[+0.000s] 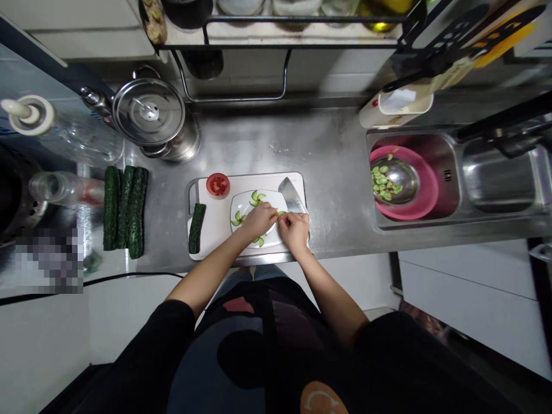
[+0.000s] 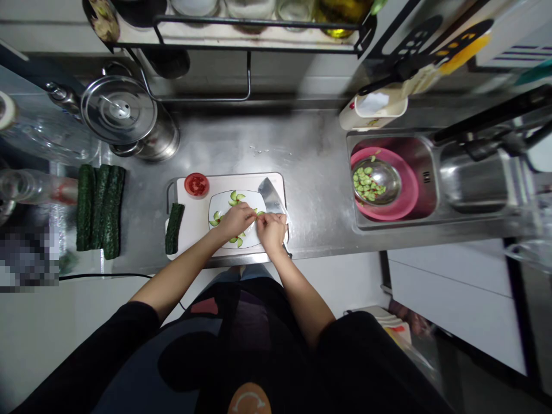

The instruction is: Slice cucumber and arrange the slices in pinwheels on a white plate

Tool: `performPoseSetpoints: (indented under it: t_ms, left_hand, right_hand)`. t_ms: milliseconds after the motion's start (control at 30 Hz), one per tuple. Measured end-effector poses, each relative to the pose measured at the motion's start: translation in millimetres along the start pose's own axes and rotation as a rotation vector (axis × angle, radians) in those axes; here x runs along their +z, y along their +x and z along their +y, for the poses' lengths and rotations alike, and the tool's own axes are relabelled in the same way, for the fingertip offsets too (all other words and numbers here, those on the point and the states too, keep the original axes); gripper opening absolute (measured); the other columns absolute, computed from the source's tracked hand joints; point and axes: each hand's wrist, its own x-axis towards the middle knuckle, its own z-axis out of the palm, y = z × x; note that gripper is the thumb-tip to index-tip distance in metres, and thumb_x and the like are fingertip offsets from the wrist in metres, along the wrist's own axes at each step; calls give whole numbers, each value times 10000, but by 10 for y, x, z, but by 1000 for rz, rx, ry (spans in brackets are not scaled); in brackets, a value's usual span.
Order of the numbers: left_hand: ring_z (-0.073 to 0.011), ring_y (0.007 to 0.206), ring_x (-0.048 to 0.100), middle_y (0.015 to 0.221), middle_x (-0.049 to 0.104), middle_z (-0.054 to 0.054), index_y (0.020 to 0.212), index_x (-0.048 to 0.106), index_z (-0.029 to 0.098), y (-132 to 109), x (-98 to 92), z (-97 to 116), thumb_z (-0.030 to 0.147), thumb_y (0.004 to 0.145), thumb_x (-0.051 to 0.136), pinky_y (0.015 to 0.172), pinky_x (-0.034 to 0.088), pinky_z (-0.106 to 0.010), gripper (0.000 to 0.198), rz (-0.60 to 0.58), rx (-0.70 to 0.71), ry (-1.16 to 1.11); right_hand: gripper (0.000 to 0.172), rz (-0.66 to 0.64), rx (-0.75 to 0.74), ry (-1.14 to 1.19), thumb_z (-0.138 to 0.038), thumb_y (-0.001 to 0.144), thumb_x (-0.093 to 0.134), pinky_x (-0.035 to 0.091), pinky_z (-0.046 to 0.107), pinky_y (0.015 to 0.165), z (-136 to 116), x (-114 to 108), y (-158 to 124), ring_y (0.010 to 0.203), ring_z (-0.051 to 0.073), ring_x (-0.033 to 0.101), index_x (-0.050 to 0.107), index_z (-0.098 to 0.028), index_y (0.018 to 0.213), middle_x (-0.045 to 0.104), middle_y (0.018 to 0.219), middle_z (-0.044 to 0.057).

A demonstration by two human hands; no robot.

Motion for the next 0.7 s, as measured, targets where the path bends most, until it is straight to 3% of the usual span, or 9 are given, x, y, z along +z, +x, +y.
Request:
performPoseSetpoints:
  t_ms: [700]
  left_hand:
    - [-195,897,612,898,663,-75,863,732,166,1,25,-39,165,850,533,814,485,-310,199,46,17,-8]
  right_hand:
    - [183,13,-31,27,-249,817,540,343,337,778,24,-35,-8,756,206,446,661,-218,684,637,691,39]
